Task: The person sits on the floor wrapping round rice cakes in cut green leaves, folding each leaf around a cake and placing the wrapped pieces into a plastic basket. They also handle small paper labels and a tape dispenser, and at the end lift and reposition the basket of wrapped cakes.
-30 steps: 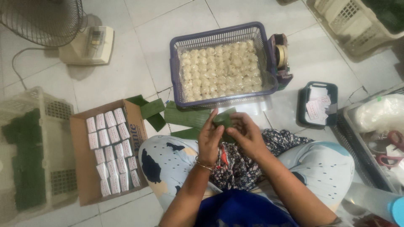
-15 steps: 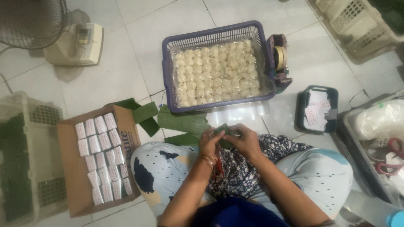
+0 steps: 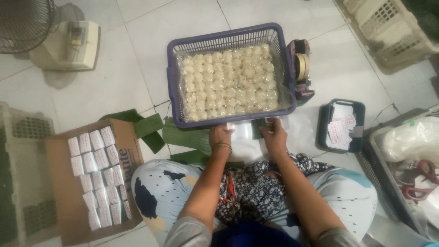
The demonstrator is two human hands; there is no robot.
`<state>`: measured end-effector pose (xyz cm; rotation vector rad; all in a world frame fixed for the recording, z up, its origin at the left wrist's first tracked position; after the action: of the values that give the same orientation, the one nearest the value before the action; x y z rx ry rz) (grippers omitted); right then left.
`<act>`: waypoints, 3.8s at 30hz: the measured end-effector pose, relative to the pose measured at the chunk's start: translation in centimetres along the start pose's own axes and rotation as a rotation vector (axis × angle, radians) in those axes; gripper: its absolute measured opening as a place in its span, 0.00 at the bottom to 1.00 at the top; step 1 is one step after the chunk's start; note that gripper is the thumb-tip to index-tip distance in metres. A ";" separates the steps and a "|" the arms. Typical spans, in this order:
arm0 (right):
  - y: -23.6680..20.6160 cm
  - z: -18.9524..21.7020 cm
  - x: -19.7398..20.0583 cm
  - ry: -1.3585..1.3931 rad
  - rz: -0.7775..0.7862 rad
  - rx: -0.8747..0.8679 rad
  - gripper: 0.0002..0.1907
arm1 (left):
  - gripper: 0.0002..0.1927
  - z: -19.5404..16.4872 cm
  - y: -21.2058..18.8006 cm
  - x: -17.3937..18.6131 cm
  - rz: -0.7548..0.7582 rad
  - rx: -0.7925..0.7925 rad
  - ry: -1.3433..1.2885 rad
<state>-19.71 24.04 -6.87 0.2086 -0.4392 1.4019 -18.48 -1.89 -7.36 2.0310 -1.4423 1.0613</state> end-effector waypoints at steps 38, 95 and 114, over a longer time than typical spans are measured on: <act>-14.1 19.2 3.5 0.674 0.311 0.178 0.09 | 0.27 -11.7 -15.3 15.6 0.326 0.074 -1.489; 1.6 5.6 24.8 -0.173 -0.454 -0.049 0.08 | 0.29 -10.8 -12.7 12.3 0.417 0.211 -1.508; -10.1 24.6 3.8 0.289 0.460 0.000 0.16 | 0.39 -10.3 -10.8 17.4 0.252 -0.052 -1.394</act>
<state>-13.71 16.10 18.07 -0.1049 -0.2538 1.8499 -9.06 -0.95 13.48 2.6541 -2.2606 -0.5970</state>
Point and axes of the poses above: each hand's wrist, its own y-axis towards the middle knuckle, its own x-axis out of the back of the hand, z = x × y, the point moved 9 cm from there along y, towards the middle knuckle, and after that the axes turned 3 degrees about -x, right-handed, at the moved point
